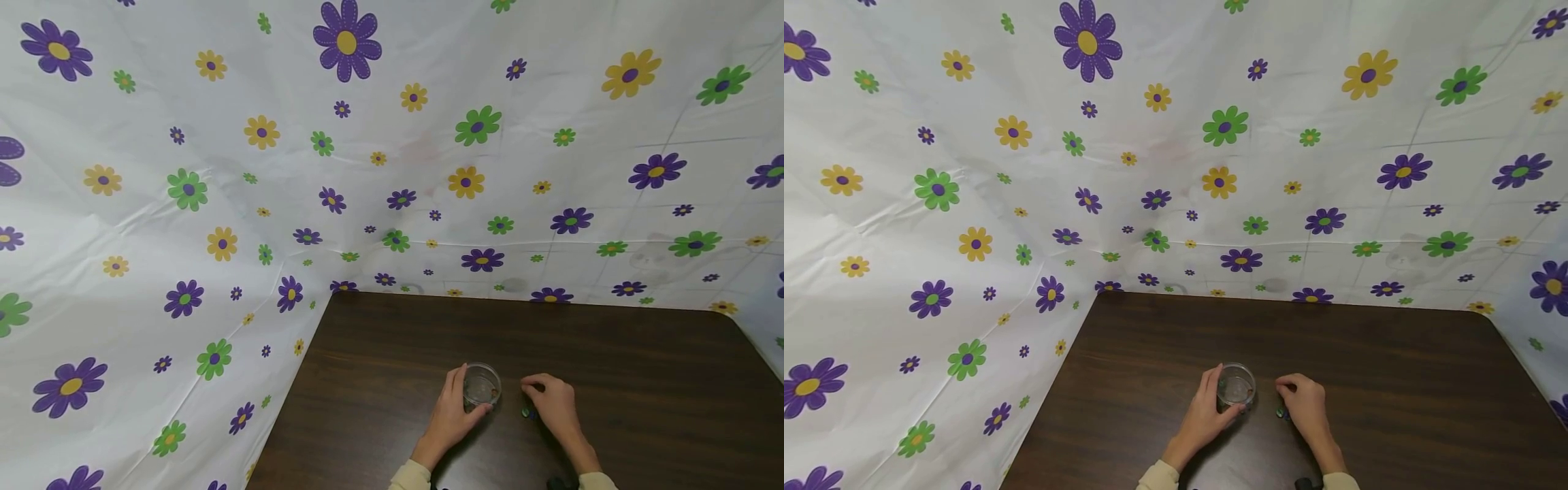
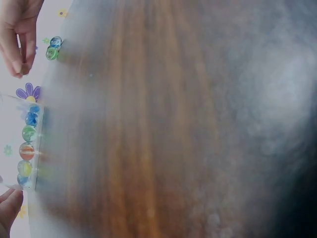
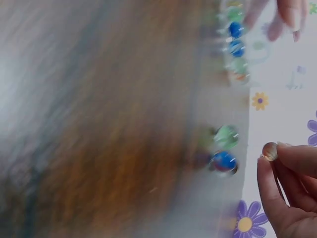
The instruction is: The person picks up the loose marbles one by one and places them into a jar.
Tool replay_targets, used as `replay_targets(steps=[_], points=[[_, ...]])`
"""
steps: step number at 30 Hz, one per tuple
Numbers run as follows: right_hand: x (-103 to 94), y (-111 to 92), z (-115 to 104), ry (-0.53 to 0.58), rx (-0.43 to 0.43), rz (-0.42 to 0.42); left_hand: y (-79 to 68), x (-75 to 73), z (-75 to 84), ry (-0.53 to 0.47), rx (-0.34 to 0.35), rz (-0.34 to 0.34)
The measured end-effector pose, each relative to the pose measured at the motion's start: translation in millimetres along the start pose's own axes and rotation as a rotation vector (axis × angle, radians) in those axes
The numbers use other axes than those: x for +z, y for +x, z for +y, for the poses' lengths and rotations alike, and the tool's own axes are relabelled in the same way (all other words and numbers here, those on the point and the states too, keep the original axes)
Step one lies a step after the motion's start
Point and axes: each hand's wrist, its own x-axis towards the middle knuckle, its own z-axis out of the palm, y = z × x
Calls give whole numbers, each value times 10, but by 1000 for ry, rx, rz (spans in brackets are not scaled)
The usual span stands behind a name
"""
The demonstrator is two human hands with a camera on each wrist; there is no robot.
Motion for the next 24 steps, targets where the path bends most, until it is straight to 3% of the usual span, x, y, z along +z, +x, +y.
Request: replay_targets(steps=[6, 13, 24], points=[[8, 40, -122, 24, 10, 95, -3, 1, -3, 4, 11, 4], [1, 73, -299, 90, 153, 33, -3, 4, -11, 6, 5, -11], [115, 99, -473, 186, 115, 31, 3, 17, -31, 1, 38, 21]])
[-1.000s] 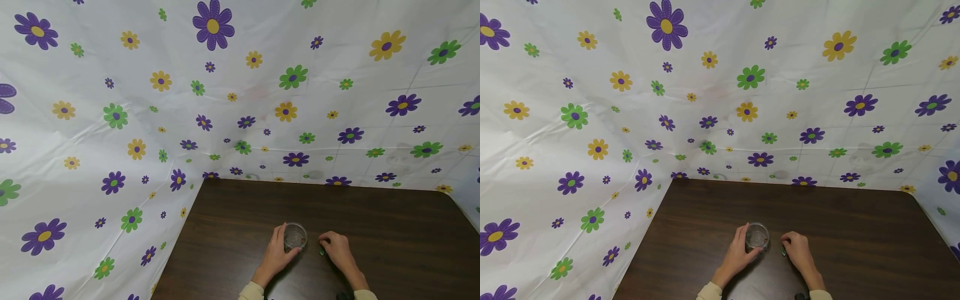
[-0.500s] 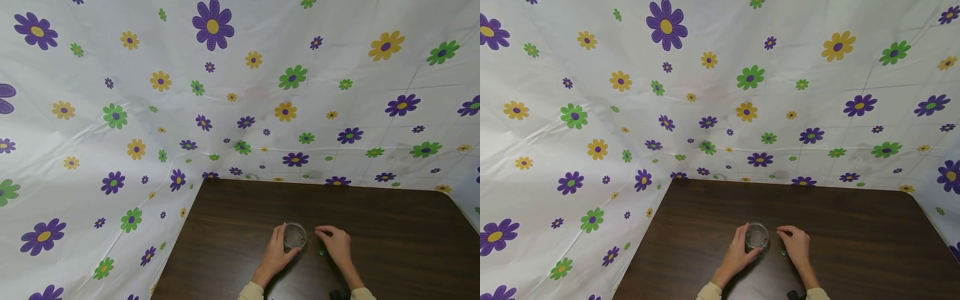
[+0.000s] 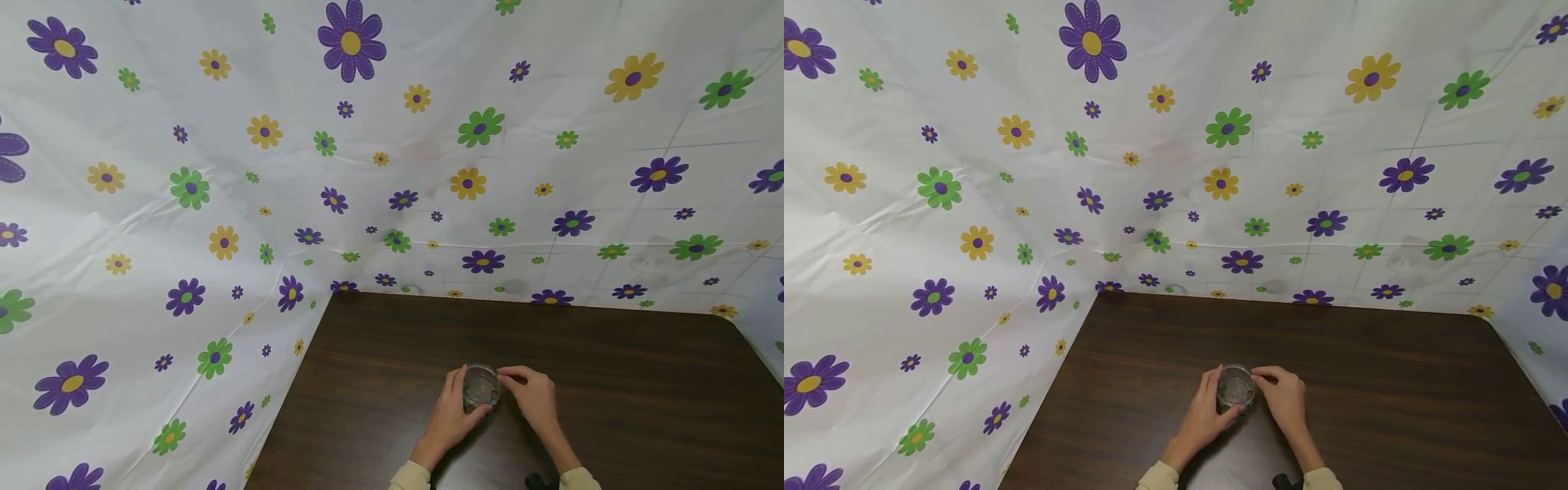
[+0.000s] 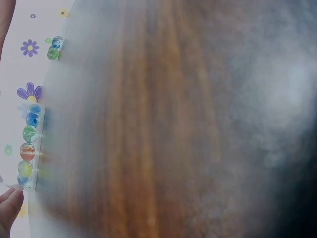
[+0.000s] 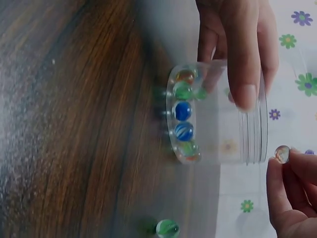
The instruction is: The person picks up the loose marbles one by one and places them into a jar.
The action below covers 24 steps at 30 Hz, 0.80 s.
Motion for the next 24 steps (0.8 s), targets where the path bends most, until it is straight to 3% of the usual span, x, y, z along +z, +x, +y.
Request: replay_targets(steps=[9, 17, 24], points=[[121, -3, -48, 8, -50, 21, 8, -6, 8, 0, 11, 13], [232, 3, -21, -81, -259, 76, 5, -6, 3, 1, 18, 10], [295, 8, -4, -107, -323, 67, 3, -22, 17, 3, 13, 2]])
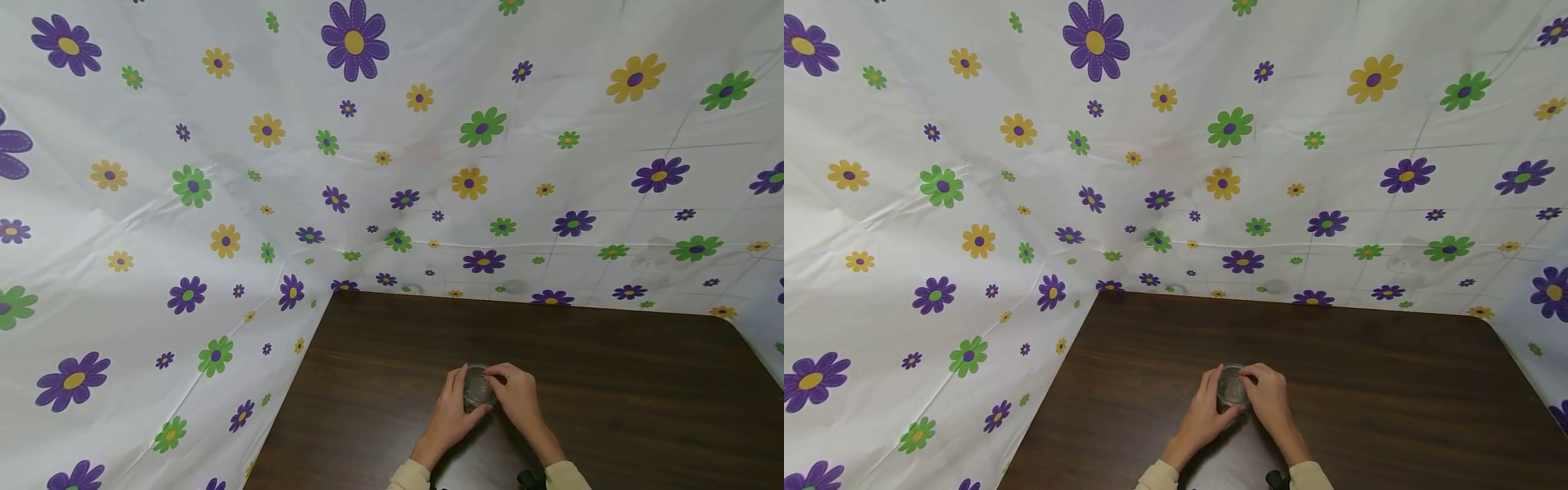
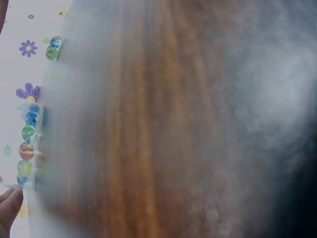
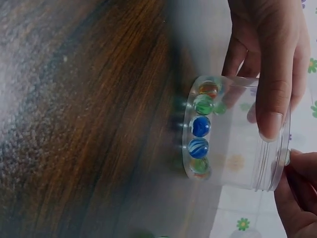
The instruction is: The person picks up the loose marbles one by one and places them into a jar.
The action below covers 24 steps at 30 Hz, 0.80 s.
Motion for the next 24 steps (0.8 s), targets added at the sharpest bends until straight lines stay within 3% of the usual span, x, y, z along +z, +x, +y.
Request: replay_targets(steps=[13, 24], points=[[13, 1, 7, 14, -30, -2, 3, -17, 20, -15, -24, -23], [20, -2, 14, -9, -106, 27, 4, -11, 14, -15, -31, -32]])
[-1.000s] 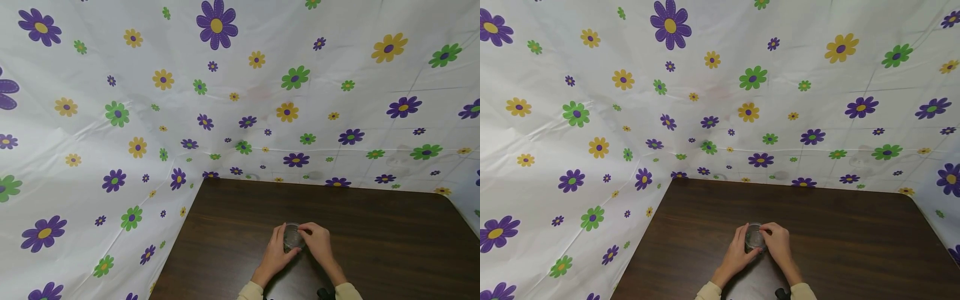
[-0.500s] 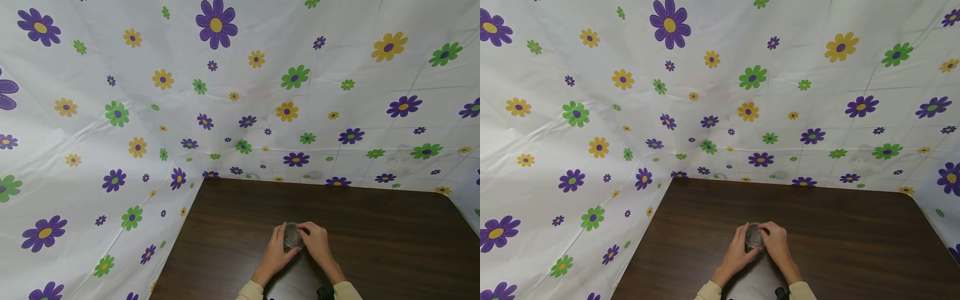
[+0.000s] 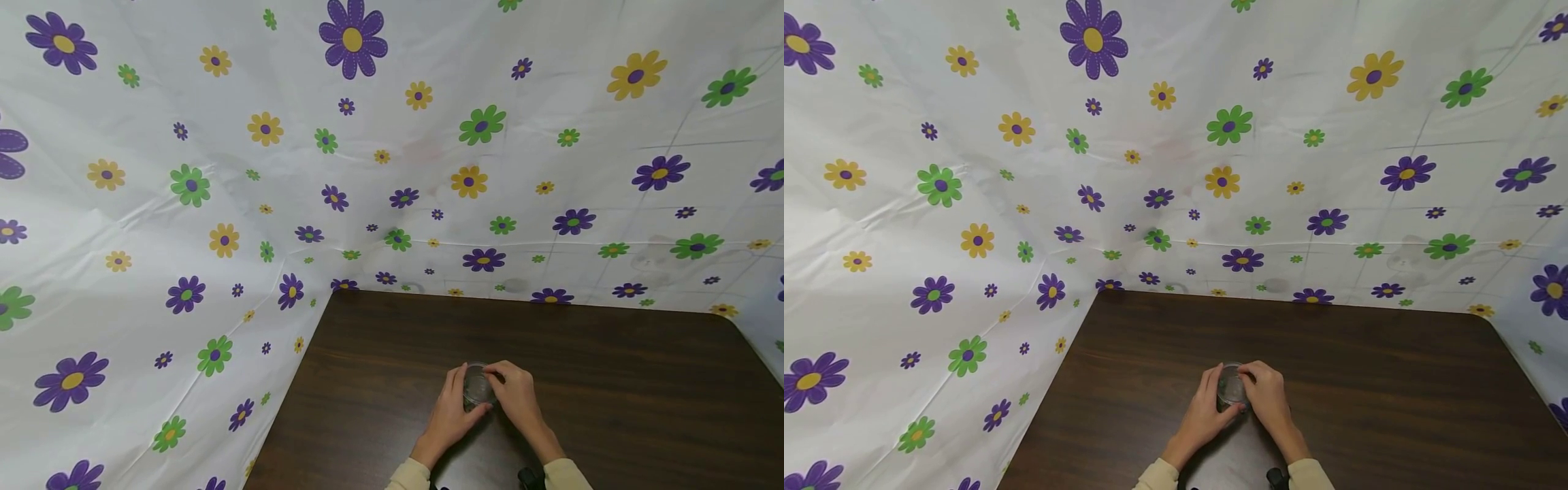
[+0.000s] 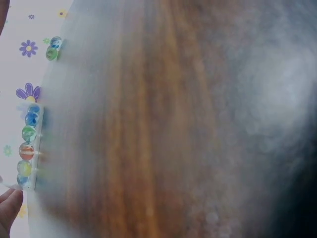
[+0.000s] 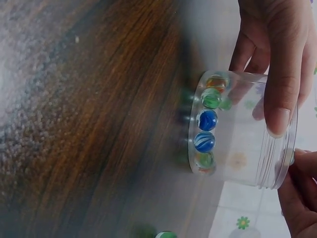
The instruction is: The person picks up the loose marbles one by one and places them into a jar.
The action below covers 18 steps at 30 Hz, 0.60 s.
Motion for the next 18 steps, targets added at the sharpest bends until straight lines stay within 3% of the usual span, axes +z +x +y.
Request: replay_targets(steps=[18], points=[[9, -3, 2, -12, -24, 26, -4, 3, -11, 2, 11, 9]])
